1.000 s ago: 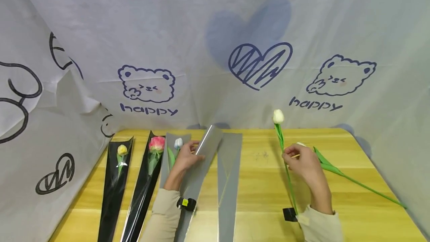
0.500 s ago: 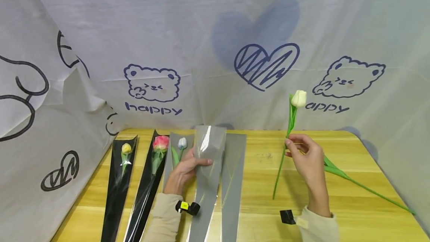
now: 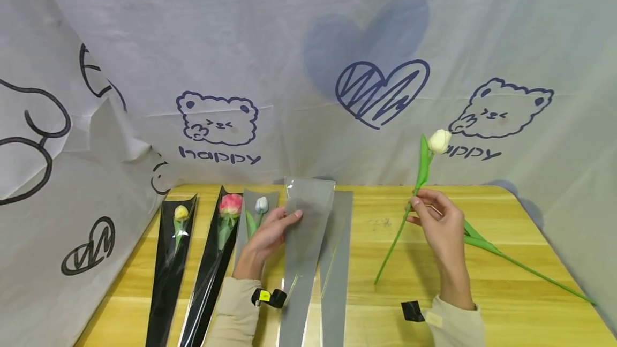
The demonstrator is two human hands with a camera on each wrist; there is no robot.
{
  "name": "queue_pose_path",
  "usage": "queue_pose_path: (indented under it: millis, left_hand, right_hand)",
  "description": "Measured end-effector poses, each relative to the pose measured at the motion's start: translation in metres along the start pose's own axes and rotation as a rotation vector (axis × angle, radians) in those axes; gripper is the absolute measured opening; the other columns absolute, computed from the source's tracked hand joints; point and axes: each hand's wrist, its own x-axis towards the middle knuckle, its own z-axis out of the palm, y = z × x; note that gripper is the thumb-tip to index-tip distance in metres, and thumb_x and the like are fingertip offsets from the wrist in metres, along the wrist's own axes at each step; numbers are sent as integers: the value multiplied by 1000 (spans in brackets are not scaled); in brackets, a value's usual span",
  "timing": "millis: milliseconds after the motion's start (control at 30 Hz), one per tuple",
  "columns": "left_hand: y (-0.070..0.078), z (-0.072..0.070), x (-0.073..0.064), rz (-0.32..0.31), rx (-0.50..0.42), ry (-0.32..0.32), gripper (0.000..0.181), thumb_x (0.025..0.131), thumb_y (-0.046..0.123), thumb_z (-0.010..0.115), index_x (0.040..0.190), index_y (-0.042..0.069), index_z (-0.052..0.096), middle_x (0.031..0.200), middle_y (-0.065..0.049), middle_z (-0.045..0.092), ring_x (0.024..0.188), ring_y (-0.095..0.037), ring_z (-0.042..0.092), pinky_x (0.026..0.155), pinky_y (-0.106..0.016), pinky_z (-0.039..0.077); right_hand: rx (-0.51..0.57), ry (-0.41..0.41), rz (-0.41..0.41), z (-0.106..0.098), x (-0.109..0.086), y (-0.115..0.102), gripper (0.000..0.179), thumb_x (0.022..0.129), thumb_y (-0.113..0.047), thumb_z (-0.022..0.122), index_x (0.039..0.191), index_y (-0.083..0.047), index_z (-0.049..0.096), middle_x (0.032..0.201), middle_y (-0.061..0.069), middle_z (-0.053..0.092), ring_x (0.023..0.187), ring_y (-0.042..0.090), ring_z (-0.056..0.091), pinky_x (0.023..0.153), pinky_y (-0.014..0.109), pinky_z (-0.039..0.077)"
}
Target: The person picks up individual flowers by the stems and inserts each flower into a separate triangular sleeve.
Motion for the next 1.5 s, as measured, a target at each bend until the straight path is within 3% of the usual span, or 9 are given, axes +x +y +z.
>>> queue_pose_path:
  millis: [167,267,400,500,633,833,1167,1367,1500]
  left_hand:
    - [6,7,-1,67,138,0,11,104,12,58,98,5,63,88,2,62,78,-10,56,69,-25,47]
    - [8,9,-1,111,216,9,18,104,14,61,89,5,63,72,3,51,65,-10,44,59,-24,38]
    - [10,13,-1,159,320,14,22,101,13,66,84,-1,64,67,4,49,63,-10,41,58,-25,34]
    - [11,17,-1,177,359,-7,19,98,9,69,94,-9,68,77,-5,68,70,-10,55,64,-24,43]
    - [15,22,-4,191,372,-47,25,95,4,71,113,-14,68,95,-20,76,82,-15,69,76,-26,53]
    - [16,28,-6,213,394,-73,30,94,1,72,118,-15,65,92,-14,73,78,-14,67,74,-26,55]
    - [17,32,-8,265,432,-81,29,93,-1,74,117,-15,66,92,-14,72,77,-10,64,71,-24,54]
    - [19,33,-10,257,440,-78,33,93,2,74,122,-14,65,94,-15,72,78,-13,66,73,-29,57]
    - [21,34,-12,258,449,-69,35,93,2,74,123,-13,64,94,-15,72,78,-13,65,73,-31,57]
  right_hand:
    - [149,42,-4,4,1,-3,24,99,-6,68,118,8,61,103,12,68,92,19,72,75,31,60]
    - [252,93,-17,6,1,-4,23,98,-6,69,115,7,62,102,14,71,91,21,71,75,32,60]
    - [417,172,-50,7,2,-6,28,96,-6,71,115,12,60,99,17,72,89,24,70,74,34,60]
    - [565,221,-75,7,3,-8,28,95,-3,73,114,12,60,97,19,71,88,26,71,74,34,60]
    - [749,272,-121,7,3,-13,25,93,2,73,112,12,60,95,22,69,86,28,71,72,34,61]
    - [915,344,-217,9,1,-20,24,91,5,73,109,13,58,92,23,65,83,31,67,66,34,60]
    - [973,372,-313,9,-3,-30,25,89,10,73,107,17,56,90,24,63,80,32,66,64,35,60]
    - [883,277,-324,16,-5,-28,24,91,10,71,109,18,57,90,25,65,82,33,68,66,36,61]
    - [763,184,-335,25,-8,-24,22,94,8,69,109,19,57,91,23,67,84,31,69,70,36,61]
